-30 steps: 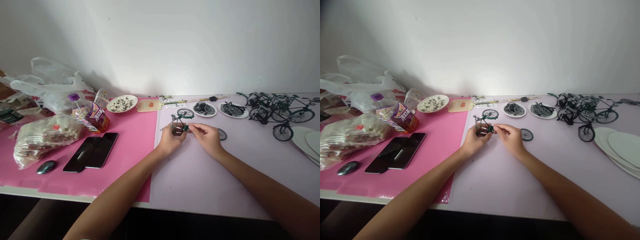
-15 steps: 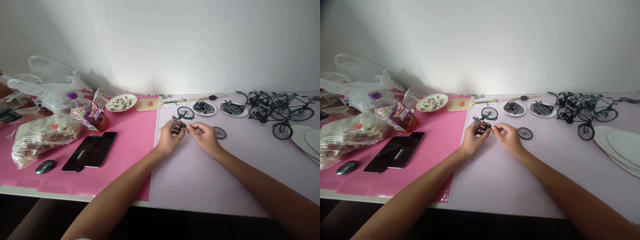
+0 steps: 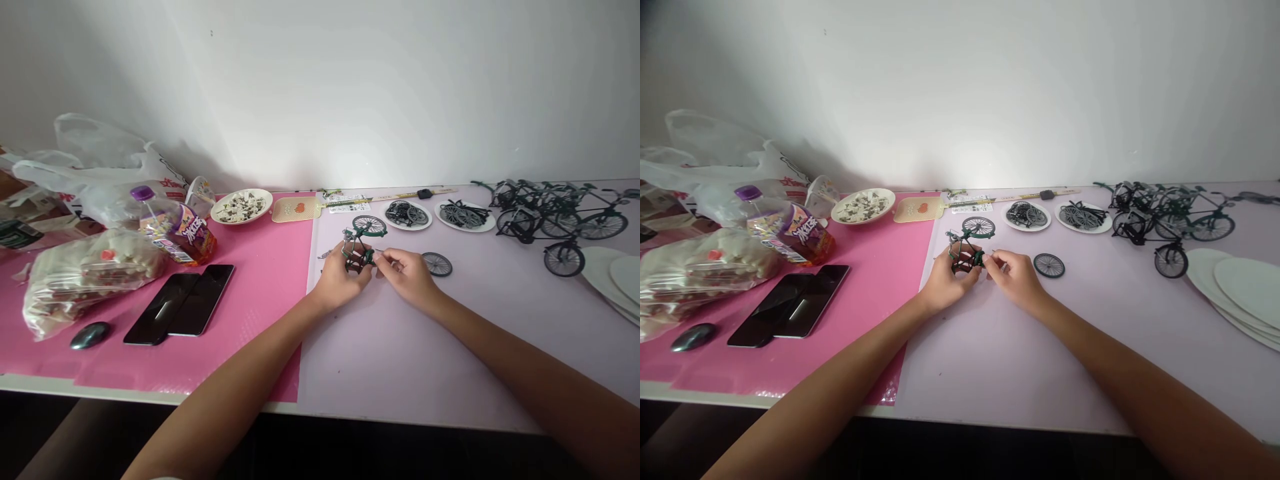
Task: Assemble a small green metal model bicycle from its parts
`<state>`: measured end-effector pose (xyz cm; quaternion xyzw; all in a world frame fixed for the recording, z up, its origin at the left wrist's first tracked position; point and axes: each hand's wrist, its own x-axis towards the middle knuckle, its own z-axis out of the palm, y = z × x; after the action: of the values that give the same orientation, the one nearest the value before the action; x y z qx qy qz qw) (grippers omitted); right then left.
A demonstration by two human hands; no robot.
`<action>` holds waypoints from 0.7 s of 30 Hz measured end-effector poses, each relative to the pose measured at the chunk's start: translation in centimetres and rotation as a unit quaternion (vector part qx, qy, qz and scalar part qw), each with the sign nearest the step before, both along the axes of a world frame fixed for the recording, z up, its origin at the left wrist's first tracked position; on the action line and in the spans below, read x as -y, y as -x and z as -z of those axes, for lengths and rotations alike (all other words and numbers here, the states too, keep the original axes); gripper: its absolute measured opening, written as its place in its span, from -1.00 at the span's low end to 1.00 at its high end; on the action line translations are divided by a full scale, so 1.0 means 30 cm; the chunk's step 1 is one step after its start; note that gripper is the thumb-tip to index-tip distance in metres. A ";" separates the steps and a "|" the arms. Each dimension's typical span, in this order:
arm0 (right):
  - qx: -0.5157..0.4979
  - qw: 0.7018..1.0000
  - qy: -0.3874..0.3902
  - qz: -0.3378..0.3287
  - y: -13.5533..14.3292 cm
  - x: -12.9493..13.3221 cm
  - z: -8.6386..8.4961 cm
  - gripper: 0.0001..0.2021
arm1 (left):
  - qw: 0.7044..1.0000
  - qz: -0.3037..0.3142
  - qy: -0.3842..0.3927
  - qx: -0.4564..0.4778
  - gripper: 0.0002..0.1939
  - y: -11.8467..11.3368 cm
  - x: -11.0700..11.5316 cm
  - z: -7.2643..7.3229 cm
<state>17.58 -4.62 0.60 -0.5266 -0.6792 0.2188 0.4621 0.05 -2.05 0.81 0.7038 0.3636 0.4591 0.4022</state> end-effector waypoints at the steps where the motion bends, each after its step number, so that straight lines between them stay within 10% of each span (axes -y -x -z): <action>1: 0.000 1.000 0.003 -0.002 -0.001 0.000 -0.001 -0.51 | 1.000 0.009 -0.001 -0.001 -0.77 0.001 0.000 0.000; 21: 0.021 0.999 0.010 -0.030 -0.007 -0.010 0.024 -0.50 | 0.998 0.006 -0.040 -0.042 -0.80 0.007 -0.005 -0.001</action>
<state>17.79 -4.31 -0.12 -0.5152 -0.7017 0.2279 0.4361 -0.14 -1.90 0.85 0.7403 0.3574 0.4408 0.3604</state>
